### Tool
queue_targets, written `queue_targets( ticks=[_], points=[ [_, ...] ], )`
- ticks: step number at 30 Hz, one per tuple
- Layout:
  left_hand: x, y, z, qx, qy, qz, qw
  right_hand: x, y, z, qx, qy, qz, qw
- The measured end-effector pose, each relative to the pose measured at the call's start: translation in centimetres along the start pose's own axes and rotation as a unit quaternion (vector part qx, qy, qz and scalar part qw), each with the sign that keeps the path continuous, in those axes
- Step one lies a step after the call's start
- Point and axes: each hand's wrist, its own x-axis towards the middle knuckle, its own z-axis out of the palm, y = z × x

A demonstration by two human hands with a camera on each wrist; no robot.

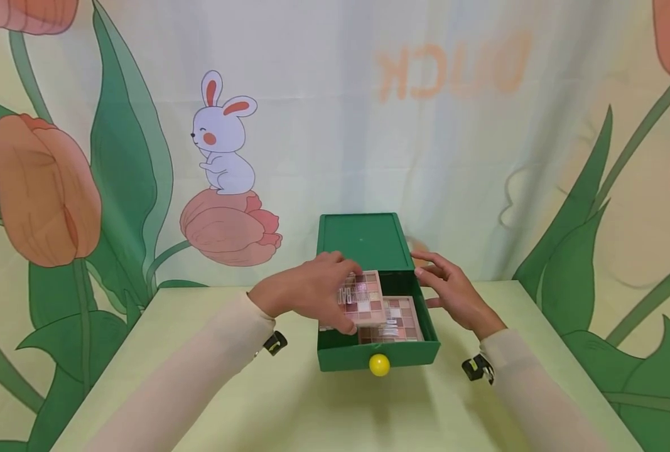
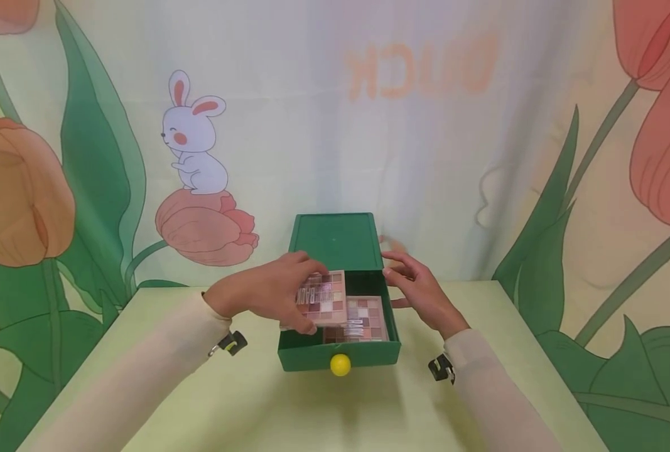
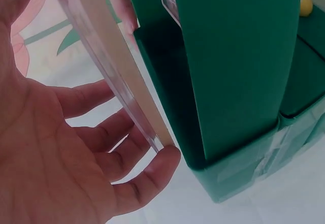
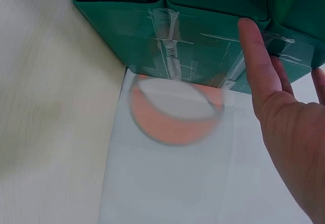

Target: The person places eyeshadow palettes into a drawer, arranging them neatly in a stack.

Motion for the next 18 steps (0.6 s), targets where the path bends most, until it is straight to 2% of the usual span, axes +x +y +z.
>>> queue_targets(
  ticks=[8,18],
  points=[
    [1.2,0.9,0.4,0.012,-0.019,-0.004,0.9997,0.1,-0.1,0.0,0.003,-0.001,0.005,1.000],
    [2.8,1.9,1.5,0.021,-0.039,0.012,0.9989,0.1,0.0,-0.1,0.009,-0.006,0.010,1.000]
  ],
)
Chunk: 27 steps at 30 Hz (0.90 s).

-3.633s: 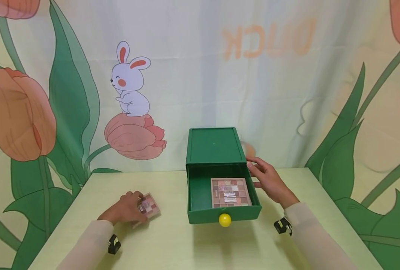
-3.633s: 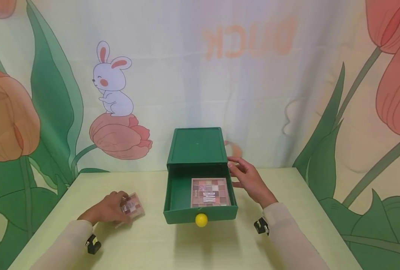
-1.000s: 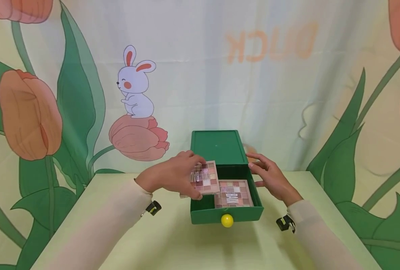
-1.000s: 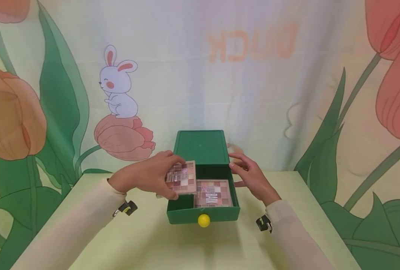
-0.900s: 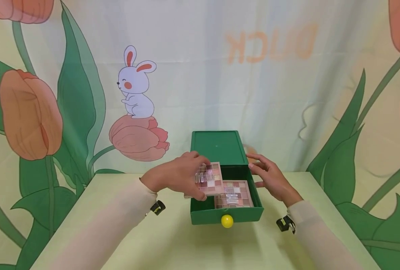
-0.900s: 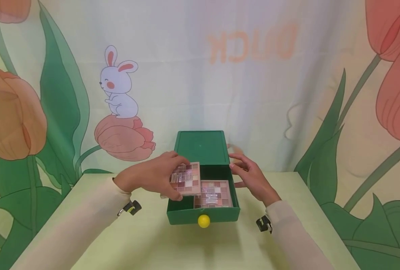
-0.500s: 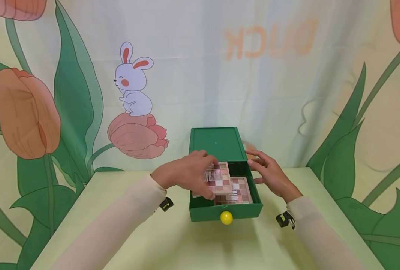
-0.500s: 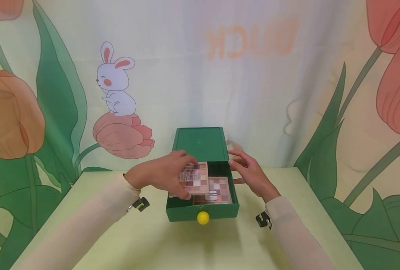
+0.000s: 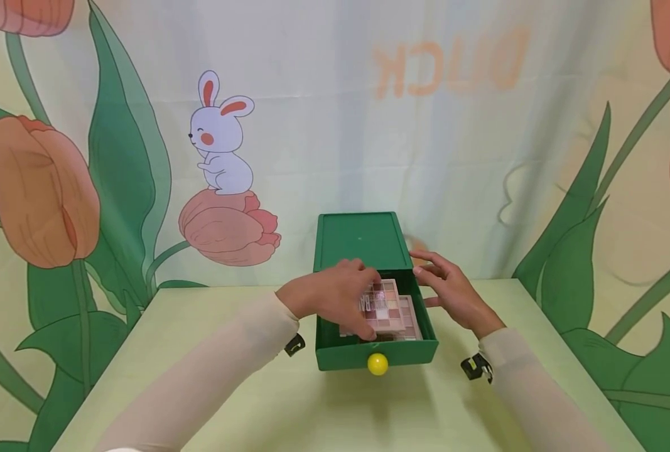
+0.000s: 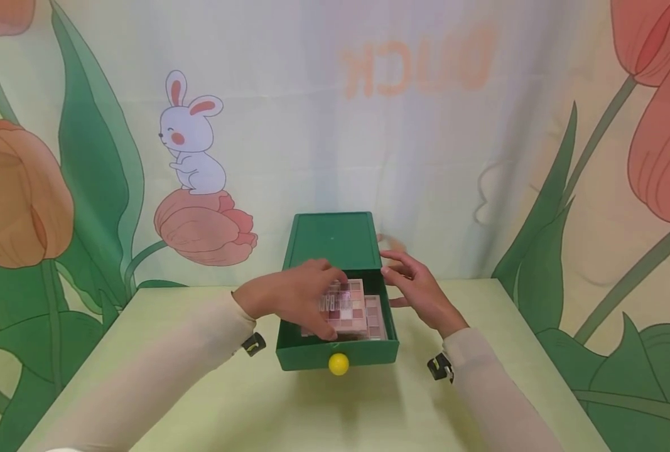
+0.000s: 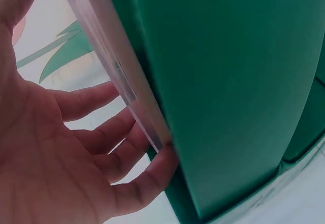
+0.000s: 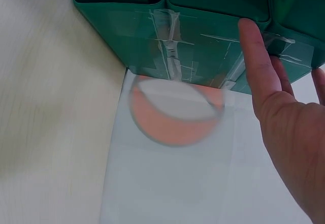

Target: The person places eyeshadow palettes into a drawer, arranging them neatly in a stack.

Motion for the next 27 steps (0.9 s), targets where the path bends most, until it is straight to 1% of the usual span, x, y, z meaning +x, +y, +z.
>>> queue_targets(
  ticks=[10,16,21,27],
  points=[
    [0.7,0.5,0.3,0.013,-0.004,0.017,0.9998,-0.1,-0.4,0.0,0.006,-0.007,-0.014,1.000],
    [1.1,0.7,0.5,0.012,-0.014,0.021,0.9996,-0.2,-0.2,0.1,0.010,-0.011,-0.008,1.000],
    [1.5,0.8,0.8,0.013,-0.014,0.016,0.9997,-0.1,0.1,0.2,0.004,-0.009,-0.002,1.000],
    [1.9,1.0,1.3,0.028,-0.012,0.013,0.9995,-0.2,0.1,0.1,0.002,-0.007,-0.008,1.000]
  ],
)
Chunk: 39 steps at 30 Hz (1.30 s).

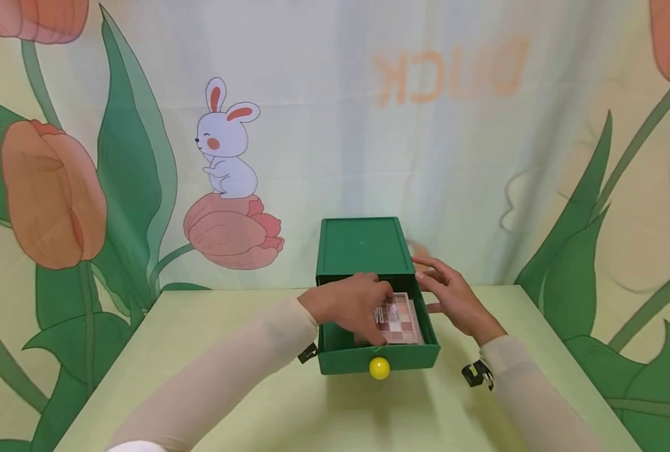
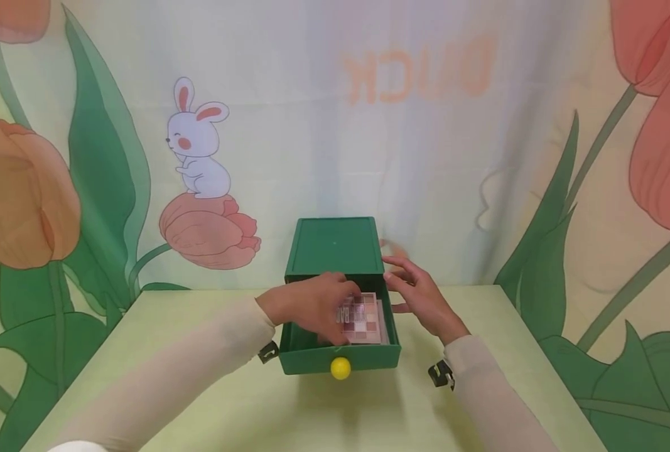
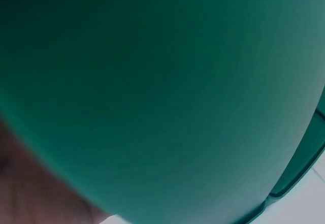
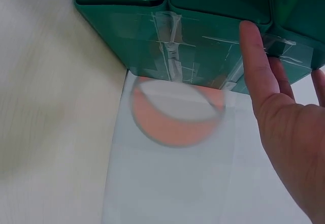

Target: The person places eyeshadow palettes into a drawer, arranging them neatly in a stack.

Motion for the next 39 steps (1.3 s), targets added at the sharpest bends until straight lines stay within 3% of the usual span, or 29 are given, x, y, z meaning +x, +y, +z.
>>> queue_targets(
  ticks=[15,39],
  points=[
    [0.5,0.3,1.1,0.044,0.026,0.012,0.9986,-0.2,0.1,0.1,0.007,0.001,0.000,1.000],
    [0.4,0.2,1.7,0.046,0.042,0.005,0.9981,-0.2,0.1,0.3,0.004,0.002,-0.002,1.000]
  ],
)
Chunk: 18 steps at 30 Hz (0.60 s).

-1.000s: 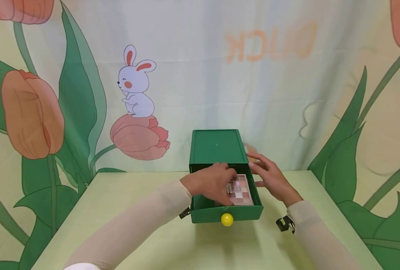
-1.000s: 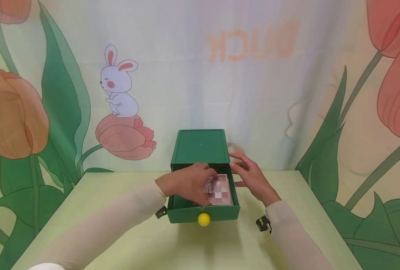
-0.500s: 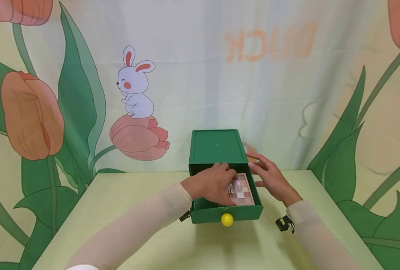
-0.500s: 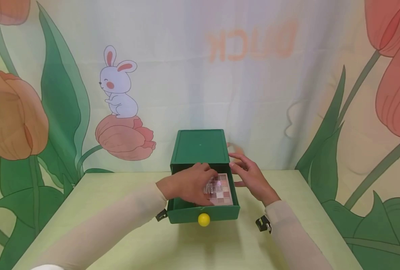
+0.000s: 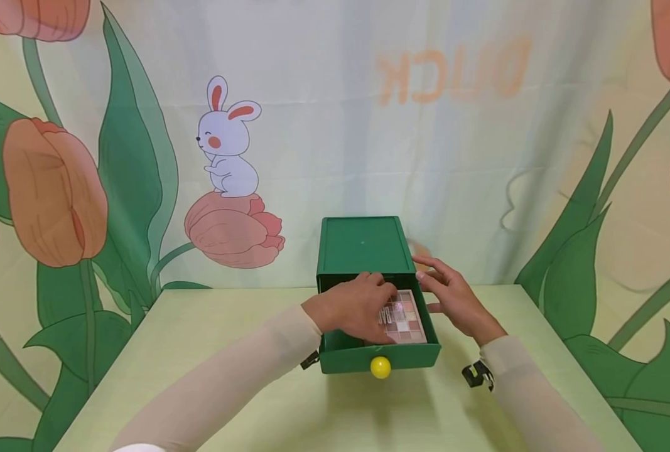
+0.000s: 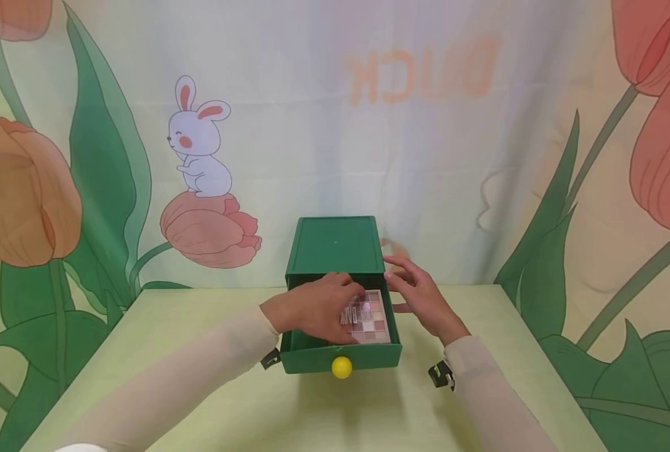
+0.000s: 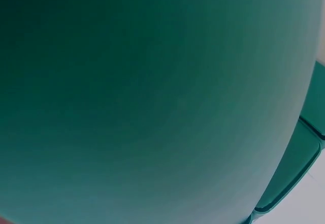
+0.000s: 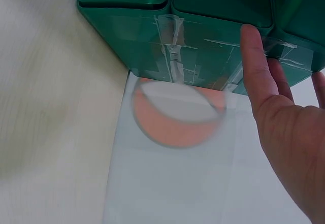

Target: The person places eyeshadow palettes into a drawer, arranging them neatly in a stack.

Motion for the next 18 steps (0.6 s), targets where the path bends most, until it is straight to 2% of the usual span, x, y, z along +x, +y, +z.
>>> queue_targets(
  ticks=[8,12,18],
  points=[
    [-0.6,-0.2,-0.6,-0.017,0.002,-0.010,0.9998,0.0,0.0,-0.1,-0.001,0.001,0.000,1.000],
    [-1.3,-0.2,-1.3,-0.043,0.015,-0.019,0.9988,0.0,0.2,-0.1,-0.005,0.004,0.001,1.000],
    [-2.2,0.0,-2.0,-0.056,0.037,-0.012,0.9977,0.1,0.4,0.0,-0.008,0.009,-0.004,1.000]
  ],
)
